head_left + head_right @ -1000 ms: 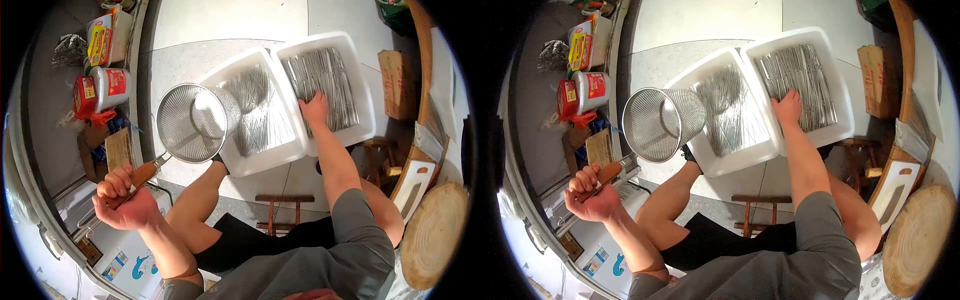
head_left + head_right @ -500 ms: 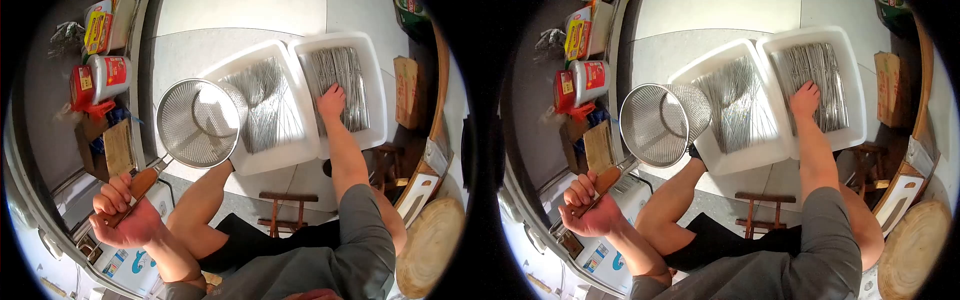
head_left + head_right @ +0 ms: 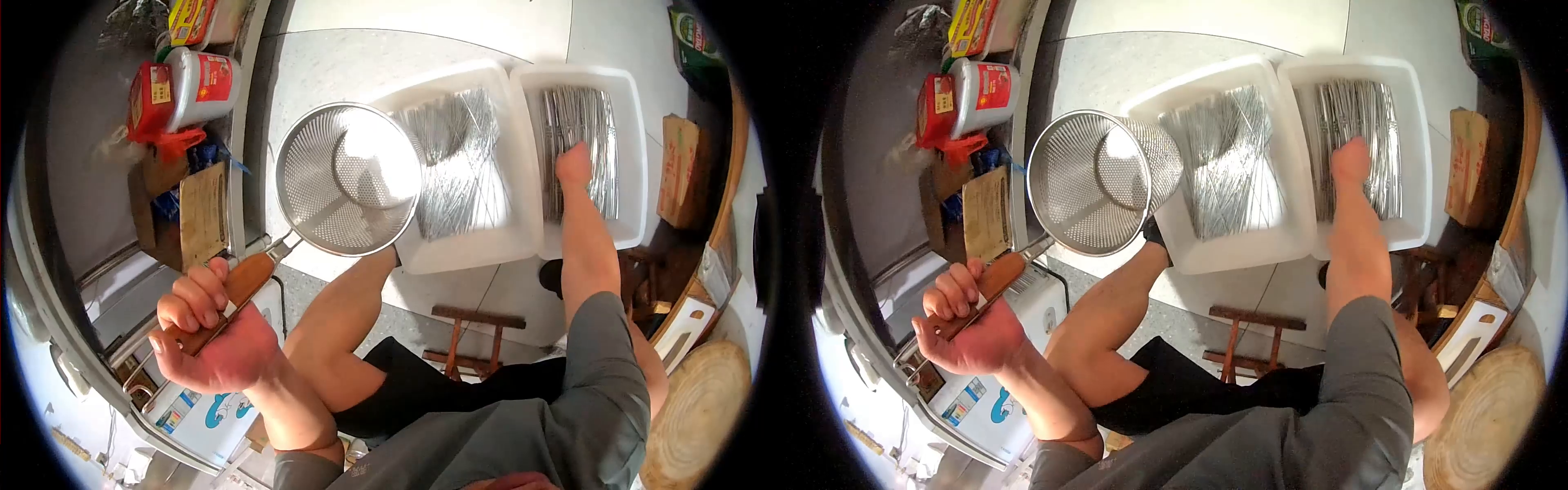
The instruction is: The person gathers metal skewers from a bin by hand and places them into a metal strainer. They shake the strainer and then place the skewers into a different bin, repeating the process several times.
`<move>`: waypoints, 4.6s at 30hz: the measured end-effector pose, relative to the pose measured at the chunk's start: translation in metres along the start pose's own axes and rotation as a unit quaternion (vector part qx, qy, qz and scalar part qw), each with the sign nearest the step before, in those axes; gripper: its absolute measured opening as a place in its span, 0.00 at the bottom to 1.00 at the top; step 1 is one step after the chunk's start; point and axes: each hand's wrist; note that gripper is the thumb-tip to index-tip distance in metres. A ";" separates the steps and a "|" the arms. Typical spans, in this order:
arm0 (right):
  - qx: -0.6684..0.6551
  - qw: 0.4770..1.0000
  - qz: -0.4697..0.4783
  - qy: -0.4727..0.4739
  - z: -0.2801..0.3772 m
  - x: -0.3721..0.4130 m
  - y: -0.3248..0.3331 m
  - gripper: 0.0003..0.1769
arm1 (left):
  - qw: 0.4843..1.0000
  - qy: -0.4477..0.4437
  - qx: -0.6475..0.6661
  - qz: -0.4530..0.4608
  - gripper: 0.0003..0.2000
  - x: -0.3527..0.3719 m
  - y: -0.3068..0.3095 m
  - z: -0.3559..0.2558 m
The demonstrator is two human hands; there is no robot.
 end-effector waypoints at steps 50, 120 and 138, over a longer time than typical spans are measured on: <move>-0.735 0.669 0.088 0.063 0.028 0.133 0.260 0.19 | 0.981 0.151 -0.052 0.108 0.10 0.052 -0.069 0.026; -0.296 0.896 -0.090 0.319 0.138 0.237 0.200 0.25 | 0.979 0.155 -0.044 0.123 0.11 0.059 -0.062 0.011; -0.368 0.904 -0.109 0.188 0.172 0.236 0.214 0.67 | 0.975 0.112 -0.078 0.173 0.14 0.067 -0.064 0.015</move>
Point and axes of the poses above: each hand's wrist, its own x-axis away from the middle knuckle, its own y-axis out of the back of the hand, z = x × y, and after that the axes turned 4 degrees about x, right-handed
